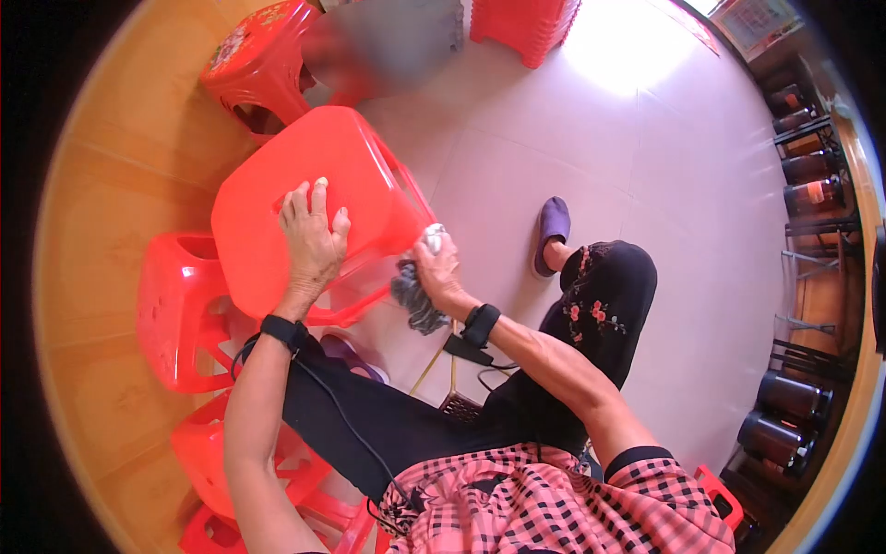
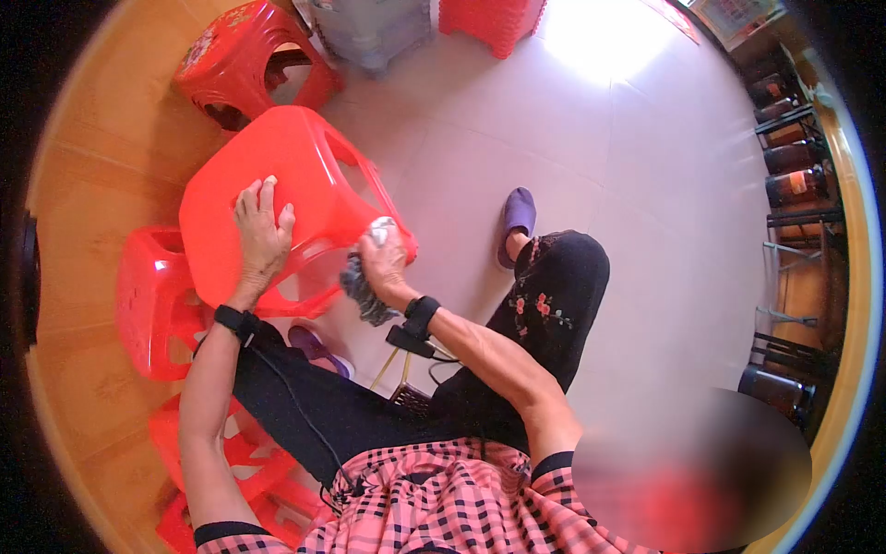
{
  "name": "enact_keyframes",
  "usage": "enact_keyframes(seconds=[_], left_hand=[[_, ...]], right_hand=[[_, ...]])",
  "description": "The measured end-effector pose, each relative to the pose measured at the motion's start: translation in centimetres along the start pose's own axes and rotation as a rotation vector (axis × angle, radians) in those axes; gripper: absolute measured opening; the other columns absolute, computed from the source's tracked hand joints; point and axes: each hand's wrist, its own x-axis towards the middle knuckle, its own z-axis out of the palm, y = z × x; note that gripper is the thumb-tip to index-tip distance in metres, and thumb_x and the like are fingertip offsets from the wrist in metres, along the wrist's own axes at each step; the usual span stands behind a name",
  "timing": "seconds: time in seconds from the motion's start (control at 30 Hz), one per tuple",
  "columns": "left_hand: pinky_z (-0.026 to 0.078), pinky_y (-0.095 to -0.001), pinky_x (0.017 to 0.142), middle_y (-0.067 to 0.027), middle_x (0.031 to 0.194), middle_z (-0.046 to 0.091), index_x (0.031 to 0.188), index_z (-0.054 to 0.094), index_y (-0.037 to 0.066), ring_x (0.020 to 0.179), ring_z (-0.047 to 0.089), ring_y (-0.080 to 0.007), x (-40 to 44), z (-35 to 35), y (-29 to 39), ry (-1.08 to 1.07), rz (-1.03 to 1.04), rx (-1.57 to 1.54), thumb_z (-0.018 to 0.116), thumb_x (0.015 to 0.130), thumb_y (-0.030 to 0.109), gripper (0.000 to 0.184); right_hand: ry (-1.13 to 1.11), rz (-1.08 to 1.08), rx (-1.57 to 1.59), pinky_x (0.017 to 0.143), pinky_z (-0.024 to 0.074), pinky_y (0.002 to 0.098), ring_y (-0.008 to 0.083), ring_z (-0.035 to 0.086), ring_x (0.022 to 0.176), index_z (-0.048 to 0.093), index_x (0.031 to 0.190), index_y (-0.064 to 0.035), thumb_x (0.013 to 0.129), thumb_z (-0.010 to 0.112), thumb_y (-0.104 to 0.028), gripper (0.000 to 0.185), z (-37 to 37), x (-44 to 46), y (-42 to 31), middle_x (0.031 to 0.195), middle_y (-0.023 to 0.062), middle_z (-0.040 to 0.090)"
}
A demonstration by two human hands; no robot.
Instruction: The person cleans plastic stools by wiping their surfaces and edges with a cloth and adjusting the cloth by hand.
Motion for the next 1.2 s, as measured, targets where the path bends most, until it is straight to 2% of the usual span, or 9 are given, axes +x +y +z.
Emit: enact_keyframes(seconds=[0.07, 0.33, 0.4, 0.47, 0.57, 0.73, 0.83, 1.0, 1.2], left_hand=[[0.03, -0.0536, 0.099, -0.0229, 0.126, 0.042, 0.128, 0.045, 0.002, 0.118, 0.038, -0.04, 0.2, 0.3, -0.1, 0.015, 0.002, -0.011, 0.058, 0.084, 0.025, 0.051], [0.031, -0.052, 0.099, -0.0227, 0.125, 0.043, 0.128, 0.045, 0.002, 0.116, 0.039, -0.0386, 0.2, -0.9, 0.6, 0.015, -0.001, 0.026, 0.057, 0.084, 0.024, 0.051], [0.031, -0.051, 0.1, -0.0224, 0.126, 0.042, 0.128, 0.044, 0.001, 0.117, 0.038, -0.0379, 0.3, -1.4, 0.8, -0.006, 0.011, -0.003, 0.058, 0.084, 0.024, 0.051], [0.031, -0.0505, 0.1, -0.0213, 0.125, 0.042, 0.128, 0.044, 0.001, 0.117, 0.038, -0.0373, 0.2, -1.2, 0.8, -0.001, 0.006, -0.004, 0.056, 0.085, 0.023, 0.05], [0.03, -0.0501, 0.101, -0.0204, 0.124, 0.042, 0.128, 0.044, 0.001, 0.118, 0.038, -0.0369, 0.4, -0.4, 0.4, 0.018, -0.004, -0.007, 0.055, 0.086, 0.022, 0.049], [0.029, -0.0531, 0.1, -0.0229, 0.124, 0.042, 0.127, 0.045, 0.0, 0.117, 0.037, -0.0391, 0.1, 0.1, 0.1, 0.03, -0.006, -0.051, 0.058, 0.083, 0.022, 0.051], [0.029, -0.0528, 0.1, -0.0238, 0.125, 0.04, 0.127, 0.045, -0.001, 0.118, 0.036, -0.0388, 0.2, -0.7, 0.4, 0.028, 0.031, -0.022, 0.059, 0.083, 0.022, 0.052], [0.029, -0.0507, 0.102, -0.0235, 0.123, 0.042, 0.128, 0.043, -0.001, 0.117, 0.038, -0.0383, 0.2, -0.9, 0.6, -0.004, 0.031, 0.004, 0.054, 0.087, 0.025, 0.05], [0.028, -0.0501, 0.103, -0.0228, 0.125, 0.041, 0.128, 0.043, -0.002, 0.119, 0.038, -0.0381, 0.1, -0.5, 0.2, -0.016, 0.072, 0.011, 0.055, 0.087, 0.026, 0.052]], right_hand=[[-0.014, -0.359, -0.179, 0.064, 0.0509, 0.0424, 0.0332, 0.066, 0.075, 0.053, 0.094, -0.0001, 0.081, 0.062, -0.016, 0.022, 0.5, -3.9, -6.0, 0.077, 0.0207, 0.064], [-0.378, -0.827, -0.331, 0.063, 0.0491, 0.0404, 0.0382, 0.062, 0.073, 0.055, 0.093, -0.0026, 0.074, 0.067, -0.007, 0.023, 2.2, -6.9, -7.7, 0.078, 0.0199, 0.059], [-0.362, -0.789, -0.356, 0.062, 0.0495, 0.0396, 0.0338, 0.064, 0.072, 0.057, 0.095, -0.0032, 0.075, 0.066, -0.007, 0.022, 1.6, -6.3, -6.8, 0.076, 0.0177, 0.061], [-0.291, -0.42, -0.307, 0.064, 0.0495, 0.0383, 0.0235, 0.065, 0.071, 0.059, 0.094, -0.0032, 0.076, 0.064, -0.01, 0.02, 0.0, -4.2, -2.9, 0.075, 0.0143, 0.063], [0.0, -0.371, -0.27, 0.062, 0.0498, 0.0409, 0.0321, 0.064, 0.066, 0.059, 0.092, -0.0029, 0.078, 0.065, -0.018, 0.022, -2.4, -0.8, 0.2, 0.075, 0.0187, 0.064], [0.074, -0.317, -0.27, 0.063, 0.0476, 0.0372, 0.0243, 0.059, 0.064, 0.06, 0.088, 0.0003, 0.081, 0.059, -0.019, 0.021, -3.3, 0.9, -7.4, 0.071, 0.0171, 0.06], [-0.013, -0.41, -0.226, 0.067, 0.0469, 0.0377, 0.0248, 0.059, 0.071, 0.059, 0.089, 0.0006, 0.083, 0.056, -0.026, 0.027, -2.9, 3.1, -11.5, 0.076, 0.0183, 0.061], [-0.571, -0.259, -0.326, 0.072, 0.0456, 0.0397, 0.0301, 0.059, 0.077, 0.057, 0.092, 0.0004, 0.088, 0.045, -0.037, 0.04, -2.8, 6.0, -12.3, 0.081, 0.0206, 0.062], [-0.597, -0.476, -0.58, 0.071, 0.0454, 0.0461, 0.0384, 0.06, 0.085, 0.055, 0.096, -0.0031, 0.091, 0.044, -0.038, 0.037, -3.8, 4.5, -13.7, 0.088, 0.0213, 0.063]])
